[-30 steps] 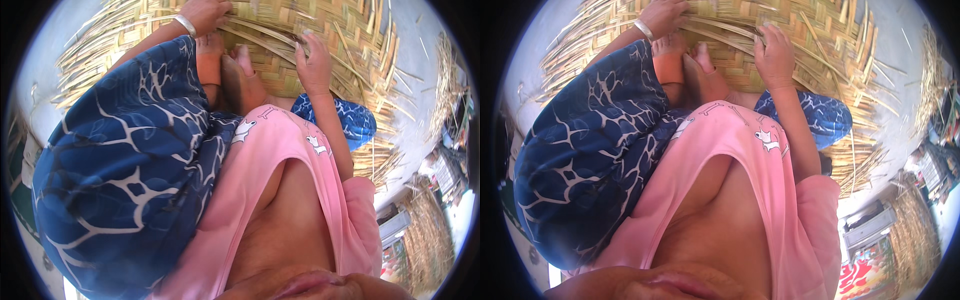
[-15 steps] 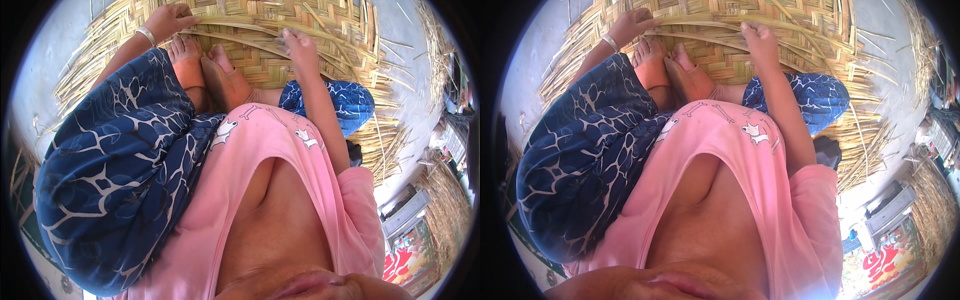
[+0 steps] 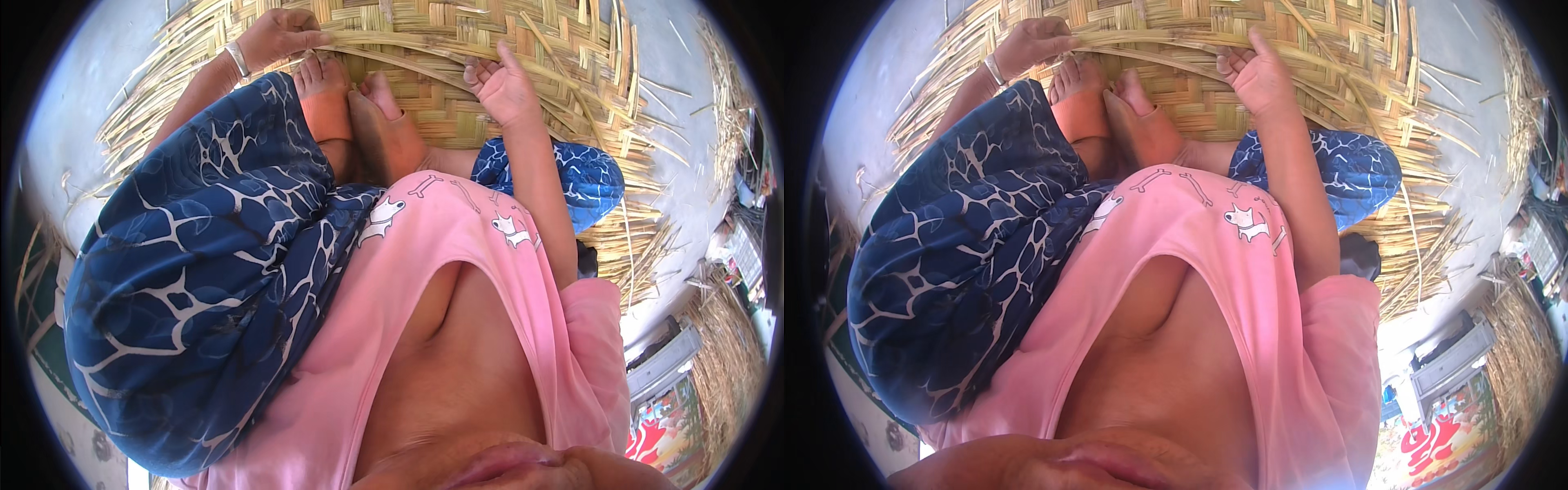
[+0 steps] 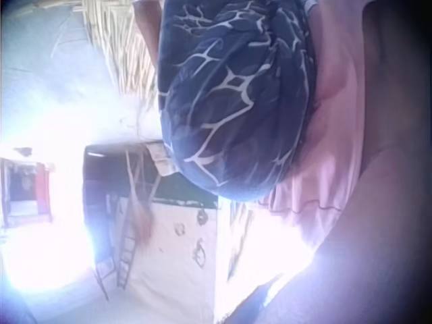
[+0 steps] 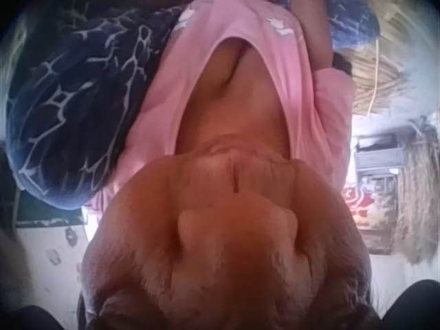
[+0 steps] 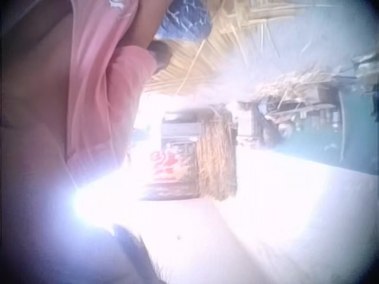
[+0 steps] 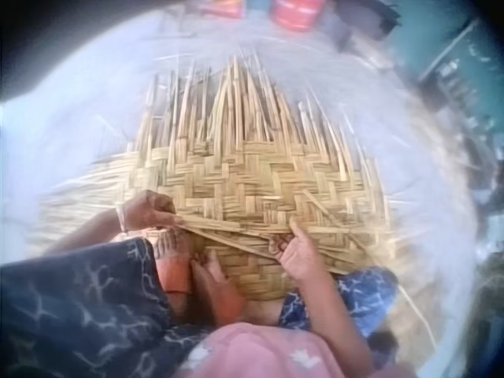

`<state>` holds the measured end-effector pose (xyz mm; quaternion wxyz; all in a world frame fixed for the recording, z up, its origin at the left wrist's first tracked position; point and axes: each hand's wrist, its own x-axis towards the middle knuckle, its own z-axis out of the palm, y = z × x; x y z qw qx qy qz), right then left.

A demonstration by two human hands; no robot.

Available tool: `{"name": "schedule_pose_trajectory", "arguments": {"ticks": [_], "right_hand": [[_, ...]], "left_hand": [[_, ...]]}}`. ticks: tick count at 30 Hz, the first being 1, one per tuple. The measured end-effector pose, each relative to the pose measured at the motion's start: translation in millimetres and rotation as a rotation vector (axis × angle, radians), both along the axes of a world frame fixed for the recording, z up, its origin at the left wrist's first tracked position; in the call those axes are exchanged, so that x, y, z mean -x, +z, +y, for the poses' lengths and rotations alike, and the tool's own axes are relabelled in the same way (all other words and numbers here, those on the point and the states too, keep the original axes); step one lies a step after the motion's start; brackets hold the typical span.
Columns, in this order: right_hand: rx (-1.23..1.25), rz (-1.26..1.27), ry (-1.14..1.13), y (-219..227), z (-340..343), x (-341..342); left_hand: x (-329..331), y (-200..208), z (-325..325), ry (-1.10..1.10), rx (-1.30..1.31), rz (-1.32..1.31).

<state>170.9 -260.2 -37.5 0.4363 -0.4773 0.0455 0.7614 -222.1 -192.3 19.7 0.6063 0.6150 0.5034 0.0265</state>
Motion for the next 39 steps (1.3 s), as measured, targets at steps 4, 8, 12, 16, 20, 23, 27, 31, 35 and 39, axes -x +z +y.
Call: {"name": "schedule_pose_trajectory", "arguments": {"ticks": [4,8,12,16,20,23,27,31,35,39], "right_hand": [[-0.149,-0.031,0.046,8.7,5.8,8.2],[-0.227,-0.075,0.054,8.3,21.7,6.2],[-0.247,-0.034,0.039,11.2,49.9,7.3],[-0.300,-0.060,0.066,14.5,86.3,29.3],[-0.370,-0.068,0.128,26.9,114.7,57.5],[-0.472,0.009,0.262,30.8,136.7,85.1],[-0.556,-0.037,0.367,51.7,160.6,123.4],[-0.524,-0.225,0.439,58.0,204.9,127.3],[-0.555,-0.333,0.509,24.3,266.8,111.4],[-0.572,-0.385,0.603,-10.3,322.0,96.4]], "left_hand": [[45.5,-34.8,5.1,-0.567,-0.957,-0.001],[78.7,-29.0,14.4,-0.164,-0.431,0.209],[34.9,54.7,31.9,-0.022,-0.207,0.797],[53.0,59.4,35.9,0.014,-0.356,0.932],[38.1,63.6,52.7,-0.067,-0.407,0.639],[9.0,49.2,73.9,-0.128,-0.421,0.362],[-25.7,54.5,98.9,0.052,-0.113,0.226],[-3.2,-2.2,137.8,0.248,-0.265,0.136],[38.1,-83.1,188.9,0.466,-0.209,0.080],[63.5,-132.2,220.2,0.408,-0.291,0.126]]}}
